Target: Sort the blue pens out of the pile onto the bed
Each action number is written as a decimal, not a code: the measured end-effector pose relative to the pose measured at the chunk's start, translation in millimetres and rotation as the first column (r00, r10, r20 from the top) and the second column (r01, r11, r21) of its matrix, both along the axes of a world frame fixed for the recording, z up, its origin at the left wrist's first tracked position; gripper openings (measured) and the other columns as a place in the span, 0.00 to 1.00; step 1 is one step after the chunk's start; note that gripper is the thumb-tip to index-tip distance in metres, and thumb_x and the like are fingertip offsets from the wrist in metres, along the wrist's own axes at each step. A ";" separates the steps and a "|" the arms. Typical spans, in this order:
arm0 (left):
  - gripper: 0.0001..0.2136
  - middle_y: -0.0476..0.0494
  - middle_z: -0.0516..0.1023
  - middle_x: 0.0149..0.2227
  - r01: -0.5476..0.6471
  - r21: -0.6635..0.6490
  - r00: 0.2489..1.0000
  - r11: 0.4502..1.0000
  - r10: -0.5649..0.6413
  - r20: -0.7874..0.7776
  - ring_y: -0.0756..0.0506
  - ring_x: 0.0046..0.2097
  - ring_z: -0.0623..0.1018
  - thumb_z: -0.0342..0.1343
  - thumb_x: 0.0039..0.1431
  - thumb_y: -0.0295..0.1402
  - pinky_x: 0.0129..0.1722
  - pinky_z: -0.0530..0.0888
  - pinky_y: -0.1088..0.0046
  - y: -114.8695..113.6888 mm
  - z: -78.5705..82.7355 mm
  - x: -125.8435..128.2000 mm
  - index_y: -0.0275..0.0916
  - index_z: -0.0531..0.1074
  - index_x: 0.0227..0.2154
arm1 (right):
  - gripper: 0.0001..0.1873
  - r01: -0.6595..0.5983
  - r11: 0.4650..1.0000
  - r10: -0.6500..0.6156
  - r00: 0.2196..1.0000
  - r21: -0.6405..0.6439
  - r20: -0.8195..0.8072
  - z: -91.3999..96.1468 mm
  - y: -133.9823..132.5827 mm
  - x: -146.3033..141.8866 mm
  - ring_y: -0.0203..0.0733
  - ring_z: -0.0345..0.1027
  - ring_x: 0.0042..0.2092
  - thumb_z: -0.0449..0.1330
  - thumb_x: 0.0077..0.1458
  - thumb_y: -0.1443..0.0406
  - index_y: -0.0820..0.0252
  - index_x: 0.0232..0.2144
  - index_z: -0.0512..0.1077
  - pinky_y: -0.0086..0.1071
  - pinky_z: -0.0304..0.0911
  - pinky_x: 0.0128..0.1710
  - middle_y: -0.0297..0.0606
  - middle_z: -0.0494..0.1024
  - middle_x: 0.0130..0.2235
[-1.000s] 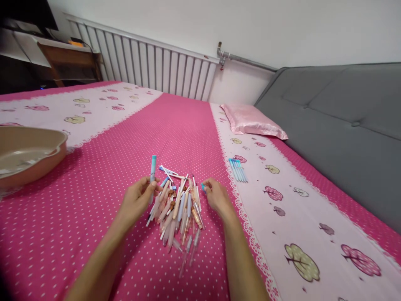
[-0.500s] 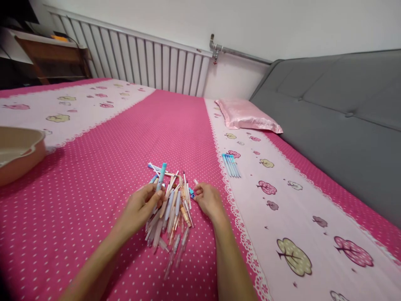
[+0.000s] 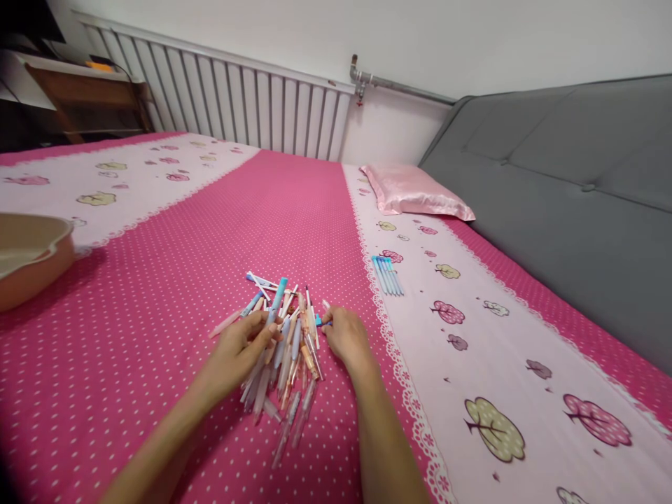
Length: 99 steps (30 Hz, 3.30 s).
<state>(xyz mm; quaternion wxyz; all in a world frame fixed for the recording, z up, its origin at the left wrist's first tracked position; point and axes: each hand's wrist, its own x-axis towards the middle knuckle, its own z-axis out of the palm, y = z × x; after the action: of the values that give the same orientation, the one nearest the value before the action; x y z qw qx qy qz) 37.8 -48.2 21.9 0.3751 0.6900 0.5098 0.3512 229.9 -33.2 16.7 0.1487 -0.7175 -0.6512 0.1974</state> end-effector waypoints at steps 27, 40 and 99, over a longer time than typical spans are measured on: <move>0.11 0.46 0.74 0.28 0.002 -0.010 1.000 1.000 -0.002 -0.025 0.47 0.31 0.73 0.44 0.57 0.37 0.29 0.65 0.73 -0.2 1.8 -2.1 0.37 0.68 0.30 | 0.10 -0.082 0.993 0.073 0.992 0.081 0.102 -9.2 2.3 -11.9 0.43 0.68 0.40 0.55 0.50 0.72 0.59 0.35 0.73 0.30 0.54 0.36 0.42 0.77 0.37; 0.12 0.48 0.74 0.27 0.077 0.028 0.996 0.997 -0.075 -0.044 0.47 0.30 0.71 0.46 0.58 0.39 0.29 0.63 0.74 -1.2 5.6 -1.8 0.38 0.71 0.31 | 0.14 0.029 0.932 0.205 0.782 0.363 -0.589 31.5 -6.6 -7.4 0.40 0.68 0.38 0.51 0.57 0.61 0.61 0.41 0.71 0.33 0.61 0.39 0.39 0.75 0.37; 0.18 0.44 0.79 0.32 0.165 0.111 0.983 0.980 -0.154 -0.104 0.42 0.35 0.76 0.50 0.52 0.48 0.37 0.71 0.69 11.4 9.0 -10.2 0.40 0.75 0.35 | 0.11 0.072 0.893 0.311 0.614 0.444 -0.726 59.2 -17.4 -34.1 0.36 0.69 0.34 0.56 0.54 0.60 0.59 0.38 0.72 0.31 0.64 0.37 0.35 0.76 0.34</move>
<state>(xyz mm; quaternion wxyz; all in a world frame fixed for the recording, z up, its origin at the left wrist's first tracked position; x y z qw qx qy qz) 27.6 -36.9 30.8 0.3355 0.7658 0.4480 0.3166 195.8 -50.5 76.0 0.5569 -0.4615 -0.5953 0.3499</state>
